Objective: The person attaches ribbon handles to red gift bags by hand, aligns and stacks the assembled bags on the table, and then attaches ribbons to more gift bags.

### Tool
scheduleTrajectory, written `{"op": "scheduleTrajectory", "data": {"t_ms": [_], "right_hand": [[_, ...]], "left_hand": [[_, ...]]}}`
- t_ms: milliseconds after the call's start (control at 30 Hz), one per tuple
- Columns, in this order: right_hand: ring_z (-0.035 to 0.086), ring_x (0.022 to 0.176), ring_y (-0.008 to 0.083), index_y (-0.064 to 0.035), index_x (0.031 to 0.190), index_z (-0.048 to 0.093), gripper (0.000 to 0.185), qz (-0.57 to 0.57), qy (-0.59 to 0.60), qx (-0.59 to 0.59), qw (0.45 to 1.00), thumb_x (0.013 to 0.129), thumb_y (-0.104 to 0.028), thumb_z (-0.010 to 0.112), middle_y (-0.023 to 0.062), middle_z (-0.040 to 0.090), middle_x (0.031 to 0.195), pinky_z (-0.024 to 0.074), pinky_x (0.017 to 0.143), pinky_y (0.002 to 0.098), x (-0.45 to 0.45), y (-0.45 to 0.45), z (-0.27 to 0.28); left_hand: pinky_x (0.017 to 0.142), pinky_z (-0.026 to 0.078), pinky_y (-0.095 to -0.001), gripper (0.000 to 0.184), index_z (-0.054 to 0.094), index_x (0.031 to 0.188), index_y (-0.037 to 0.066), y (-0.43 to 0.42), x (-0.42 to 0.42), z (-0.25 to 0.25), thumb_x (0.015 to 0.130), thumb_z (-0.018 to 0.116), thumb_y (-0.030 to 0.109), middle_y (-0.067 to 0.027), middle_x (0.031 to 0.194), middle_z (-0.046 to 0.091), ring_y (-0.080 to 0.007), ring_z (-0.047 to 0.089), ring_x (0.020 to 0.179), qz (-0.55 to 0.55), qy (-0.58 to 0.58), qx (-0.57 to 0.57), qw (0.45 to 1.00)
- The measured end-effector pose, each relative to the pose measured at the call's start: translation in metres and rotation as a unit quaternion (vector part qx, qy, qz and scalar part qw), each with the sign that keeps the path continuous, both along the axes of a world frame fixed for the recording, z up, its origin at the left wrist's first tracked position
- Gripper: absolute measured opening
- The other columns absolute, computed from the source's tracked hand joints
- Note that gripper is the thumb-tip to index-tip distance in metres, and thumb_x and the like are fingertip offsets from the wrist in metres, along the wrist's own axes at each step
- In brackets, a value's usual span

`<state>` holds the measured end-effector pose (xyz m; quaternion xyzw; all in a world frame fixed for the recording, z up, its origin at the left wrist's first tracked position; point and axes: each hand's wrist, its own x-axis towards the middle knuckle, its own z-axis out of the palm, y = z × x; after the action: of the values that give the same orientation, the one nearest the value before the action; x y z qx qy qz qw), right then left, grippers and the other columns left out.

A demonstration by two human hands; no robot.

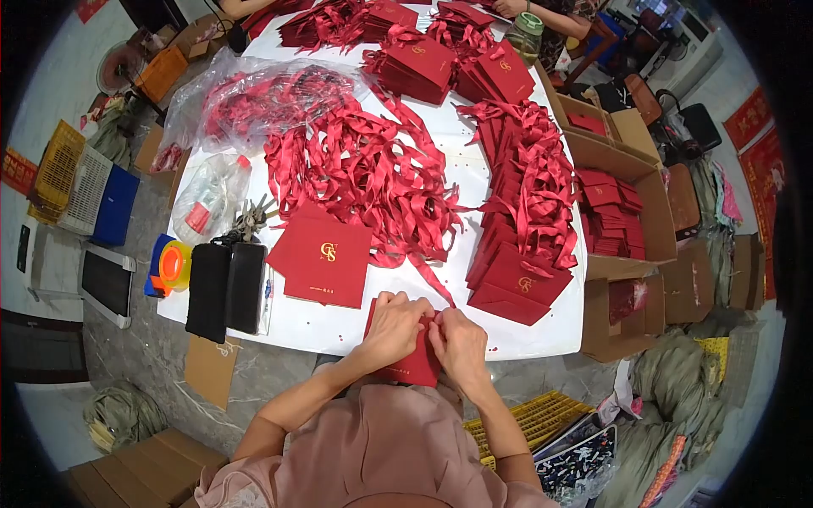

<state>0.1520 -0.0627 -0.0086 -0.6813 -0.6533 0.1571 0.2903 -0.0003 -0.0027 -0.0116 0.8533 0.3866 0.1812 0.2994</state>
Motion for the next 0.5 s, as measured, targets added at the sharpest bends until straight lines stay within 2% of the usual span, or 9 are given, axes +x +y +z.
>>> {"op": "scheduleTrajectory", "data": {"t_ms": [133,200,300,433,500], "right_hand": [[0.064,0.068,0.0331,-0.0023,0.084,0.063,0.014,0.016,0.015,-0.015,1.0,0.083,-0.013,0.072,0.0145,0.064,0.078,0.049,0.06,0.0408,0.008,0.002,0.005],[0.064,0.068,0.0337,-0.0034,0.088,0.065,0.011,0.026,0.073,-0.018,0.997,0.083,-0.01,0.072,0.0136,0.063,0.077,0.0497,0.061,0.0408,0.01,0.002,0.007],[0.065,0.07,0.0325,-0.0039,0.091,0.066,0.011,0.034,0.05,0.012,0.998,0.082,-0.007,0.072,0.0131,0.063,0.079,0.0501,0.062,0.0398,0.009,0.001,0.005],[0.064,0.072,0.0328,-0.0031,0.091,0.066,0.011,0.035,0.045,0.036,0.998,0.082,-0.006,0.072,0.0134,0.063,0.083,0.0505,0.063,0.0396,0.002,0.001,0.002],[0.066,0.073,0.0273,-0.0024,0.093,0.066,0.012,0.032,0.068,0.055,0.996,0.083,-0.004,0.071,0.0109,0.062,0.083,0.0506,0.062,0.0379,0.002,0.001,0.001]], "left_hand": [[0.086,0.034,-0.0393,0.026,0.065,0.101,0.011,-0.002,-0.003,-0.008,0.077,0.068,0.004,-0.007,0.085,0.065,-0.0261,0.057,0.085,0.02,-0.03,-0.038,0.999],[0.086,0.035,-0.0394,0.026,0.065,0.102,0.011,0.001,-0.006,-0.011,0.077,0.068,0.005,-0.0071,0.085,0.065,-0.0259,0.057,0.085,0.033,-0.036,-0.038,0.998],[0.086,0.035,-0.0394,0.024,0.066,0.103,0.01,0.005,-0.01,-0.01,0.079,0.069,0.008,-0.0072,0.083,0.064,-0.0252,0.058,0.084,0.052,-0.054,-0.044,0.996],[0.086,0.035,-0.0393,0.021,0.068,0.099,0.01,0.007,-0.011,0.002,0.08,0.074,0.014,-0.0067,0.081,0.065,-0.0249,0.058,0.083,0.034,-0.021,-0.03,0.999],[0.086,0.035,-0.0393,0.02,0.069,0.098,0.01,0.007,-0.012,0.001,0.08,0.075,0.016,-0.0064,0.081,0.065,-0.0247,0.058,0.083,0.034,-0.016,-0.024,0.999]]}}
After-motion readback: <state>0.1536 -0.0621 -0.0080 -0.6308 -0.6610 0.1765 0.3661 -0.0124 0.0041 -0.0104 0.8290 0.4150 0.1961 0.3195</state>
